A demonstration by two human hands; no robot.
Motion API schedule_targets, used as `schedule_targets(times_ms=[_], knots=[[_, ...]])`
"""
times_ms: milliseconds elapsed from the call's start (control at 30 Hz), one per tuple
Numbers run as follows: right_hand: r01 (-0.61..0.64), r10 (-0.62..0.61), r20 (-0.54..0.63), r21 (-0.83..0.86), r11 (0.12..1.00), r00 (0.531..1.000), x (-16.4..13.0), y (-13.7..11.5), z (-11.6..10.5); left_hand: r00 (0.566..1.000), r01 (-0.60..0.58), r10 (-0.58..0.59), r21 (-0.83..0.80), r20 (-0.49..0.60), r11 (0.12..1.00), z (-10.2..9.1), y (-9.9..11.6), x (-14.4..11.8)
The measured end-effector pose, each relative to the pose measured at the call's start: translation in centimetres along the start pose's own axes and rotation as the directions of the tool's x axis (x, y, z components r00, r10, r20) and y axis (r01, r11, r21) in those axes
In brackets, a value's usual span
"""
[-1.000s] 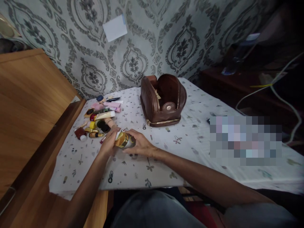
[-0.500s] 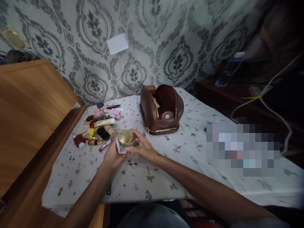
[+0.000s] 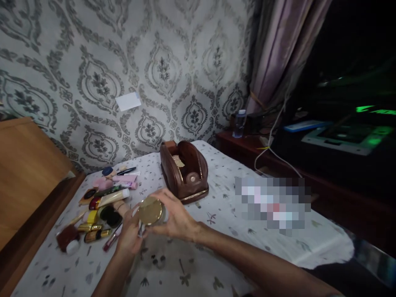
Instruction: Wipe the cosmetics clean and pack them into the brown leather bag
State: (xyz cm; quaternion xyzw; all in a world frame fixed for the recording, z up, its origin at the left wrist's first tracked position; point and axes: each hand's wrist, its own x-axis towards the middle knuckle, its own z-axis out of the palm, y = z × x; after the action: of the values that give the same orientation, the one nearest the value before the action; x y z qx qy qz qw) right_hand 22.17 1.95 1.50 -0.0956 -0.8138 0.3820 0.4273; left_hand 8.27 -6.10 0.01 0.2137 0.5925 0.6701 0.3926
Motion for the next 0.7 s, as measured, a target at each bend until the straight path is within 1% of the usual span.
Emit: schedule_targets(times_ms=[67, 133, 167, 233, 300, 333, 400, 467, 500, 633, 700], knots=[[-0.052, 0.06, -0.138, 0.061, 0.997, 0.989, 1.4, -0.3, -2.5, 0.998, 0.06, -0.058, 0.054, -0.029, 0.997, 0.2, -0.1, 0.1], [-0.113, 0.144, -0.284, 0.123, 0.986, 0.948, 3.3, -0.1, -5.5, 0.996, 0.089, -0.086, 0.136, -0.024, 0.987, 0.2, -0.5, 0.2], [-0.123, 0.166, -0.33, 0.147, 0.981, 0.929, 4.4, 0.2, -7.0, 0.996, 0.088, -0.087, 0.171, -0.014, 0.981, 0.1, -0.8, 0.3], [-0.165, 0.183, -0.413, 0.079, 0.983, 0.892, 6.5, 1.1, -9.6, 0.995, 0.103, -0.104, 0.216, -0.007, 0.971, -0.3, -1.6, 0.5], [-0.28, 0.243, -0.425, -0.027, 0.96, 0.872, 8.2, 2.3, -11.4, 0.99, 0.14, -0.142, 0.227, -0.007, 0.964, -0.8, -2.2, 0.7], [-0.361, 0.291, -0.413, -0.101, 0.927, 0.863, 8.8, 3.0, -12.0, 0.987, 0.16, -0.161, 0.227, -0.014, 0.961, -0.9, -2.4, 0.7], [-0.495, 0.39, -0.367, -0.255, 0.831, 0.844, 9.6, 4.1, -12.5, 0.986, 0.169, -0.166, 0.222, -0.034, 0.96, -1.1, -2.5, 0.5], [-0.557, 0.459, -0.327, -0.355, 0.75, 0.826, 9.9, 5.2, -12.5, 0.988, 0.156, -0.154, 0.233, -0.026, 0.96, -1.0, -2.4, 0.4], [-0.57, 0.48, -0.31, -0.374, 0.732, 0.82, 10.0, 5.7, -12.3, 0.988, 0.152, -0.153, 0.247, -0.015, 0.957, -1.0, -2.3, 0.3], [-0.606, 0.552, -0.251, -0.336, 0.721, 0.795, 10.4, 7.5, -11.3, 0.986, 0.141, -0.16, 0.3, 0.041, 0.943, -1.1, -2.5, 0.3], [-0.604, 0.557, -0.235, -0.272, 0.749, 0.797, 10.6, 8.1, -10.7, 0.985, 0.145, -0.166, 0.303, 0.045, 0.942, -1.3, -2.7, 0.4]])
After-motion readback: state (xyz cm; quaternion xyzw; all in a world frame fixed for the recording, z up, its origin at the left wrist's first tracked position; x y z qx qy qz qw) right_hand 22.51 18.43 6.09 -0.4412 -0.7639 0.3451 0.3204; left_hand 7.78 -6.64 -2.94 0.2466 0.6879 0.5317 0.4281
